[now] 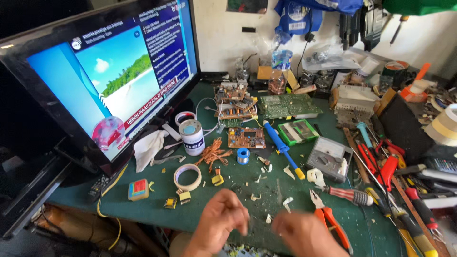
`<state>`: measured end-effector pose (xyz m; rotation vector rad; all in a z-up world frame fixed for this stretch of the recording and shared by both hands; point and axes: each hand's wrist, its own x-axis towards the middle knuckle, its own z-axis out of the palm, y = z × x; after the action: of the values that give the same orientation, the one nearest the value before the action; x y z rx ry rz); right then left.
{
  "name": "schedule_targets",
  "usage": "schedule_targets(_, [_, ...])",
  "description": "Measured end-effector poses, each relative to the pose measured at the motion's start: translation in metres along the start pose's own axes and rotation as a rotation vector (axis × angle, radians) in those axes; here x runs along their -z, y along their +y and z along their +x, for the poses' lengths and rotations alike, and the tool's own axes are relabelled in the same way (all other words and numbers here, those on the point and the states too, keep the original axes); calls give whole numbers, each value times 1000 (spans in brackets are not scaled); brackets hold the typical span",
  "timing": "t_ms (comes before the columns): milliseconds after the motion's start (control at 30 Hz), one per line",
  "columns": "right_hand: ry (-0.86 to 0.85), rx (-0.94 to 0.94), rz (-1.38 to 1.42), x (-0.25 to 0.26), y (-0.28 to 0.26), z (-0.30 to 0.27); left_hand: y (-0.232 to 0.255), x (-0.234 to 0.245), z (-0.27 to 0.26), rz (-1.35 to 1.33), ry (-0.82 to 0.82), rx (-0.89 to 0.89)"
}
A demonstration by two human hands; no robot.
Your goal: The person works on a small electronic component at a cluttered workbench, using wire cutters to trim wires and a utility knife to strip insulation. They handle various small parts and wires, occasionally picking up and manipulating a small white plastic piece.
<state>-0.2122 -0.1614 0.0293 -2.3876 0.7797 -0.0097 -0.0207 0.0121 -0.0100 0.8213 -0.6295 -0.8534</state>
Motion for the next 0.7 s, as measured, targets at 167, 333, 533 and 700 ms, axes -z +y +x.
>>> schedule_targets(167, [427, -76, 396, 16, 6, -22, 16, -11, -1, 749, -223, 14])
schedule_targets(333, [-61, -56, -215, 26, -8, -22, -2, 24, 13, -330, -78, -49])
schedule_targets(533, [174, -9, 133, 32, 88, -24, 8, 3, 16, 939, 88, -353])
schedule_targets(700, [-48, 87, -317, 17, 68, 7, 25, 25, 18, -204, -70, -32])
